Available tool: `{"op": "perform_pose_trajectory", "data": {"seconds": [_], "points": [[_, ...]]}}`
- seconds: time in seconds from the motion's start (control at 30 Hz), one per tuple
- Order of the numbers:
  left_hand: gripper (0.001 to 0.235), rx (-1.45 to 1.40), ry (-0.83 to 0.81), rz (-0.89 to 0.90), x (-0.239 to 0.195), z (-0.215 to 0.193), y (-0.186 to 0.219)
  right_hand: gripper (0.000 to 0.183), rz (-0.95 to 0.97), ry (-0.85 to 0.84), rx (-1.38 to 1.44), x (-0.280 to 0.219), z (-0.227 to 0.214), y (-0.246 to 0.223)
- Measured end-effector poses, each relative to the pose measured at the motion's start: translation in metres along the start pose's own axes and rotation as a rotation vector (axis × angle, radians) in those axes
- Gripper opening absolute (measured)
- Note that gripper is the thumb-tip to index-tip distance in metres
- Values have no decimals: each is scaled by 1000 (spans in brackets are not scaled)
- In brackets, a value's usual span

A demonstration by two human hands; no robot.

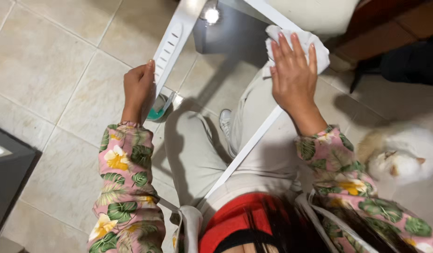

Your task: The person wipes down a glass refrigerator shelf with a cloth and then slides it back into the refrigerator.

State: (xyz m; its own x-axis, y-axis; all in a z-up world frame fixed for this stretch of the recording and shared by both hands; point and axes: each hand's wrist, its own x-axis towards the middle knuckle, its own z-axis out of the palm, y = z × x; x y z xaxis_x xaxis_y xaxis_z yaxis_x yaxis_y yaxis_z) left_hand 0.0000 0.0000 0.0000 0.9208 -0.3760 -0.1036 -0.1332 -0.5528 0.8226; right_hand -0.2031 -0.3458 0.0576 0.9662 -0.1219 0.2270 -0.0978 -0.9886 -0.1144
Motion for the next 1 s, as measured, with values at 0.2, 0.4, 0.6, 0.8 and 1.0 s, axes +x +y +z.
{"op": "perform_pose_trajectory", "data": {"seconds": [0.2, 0.4, 0.6, 0.8, 1.0], "points": [[55, -46, 23, -119, -13, -36, 2, 50, -28, 28, 52, 3, -2, -13], [21, 582, 291, 79, -86, -105, -159, 52, 2, -24, 62, 7, -6, -24], [65, 448, 421, -935, -316, -74, -276, 52, -53, 51, 62, 7, -4, -29], [49, -395, 214, -839, -422, 54, -202, 50, -126, 64, 44, 11, -7, -43], [33, -629, 741, -850, -402, 59, -157, 49, -175, 60, 52, 5, 0, -50]]}}
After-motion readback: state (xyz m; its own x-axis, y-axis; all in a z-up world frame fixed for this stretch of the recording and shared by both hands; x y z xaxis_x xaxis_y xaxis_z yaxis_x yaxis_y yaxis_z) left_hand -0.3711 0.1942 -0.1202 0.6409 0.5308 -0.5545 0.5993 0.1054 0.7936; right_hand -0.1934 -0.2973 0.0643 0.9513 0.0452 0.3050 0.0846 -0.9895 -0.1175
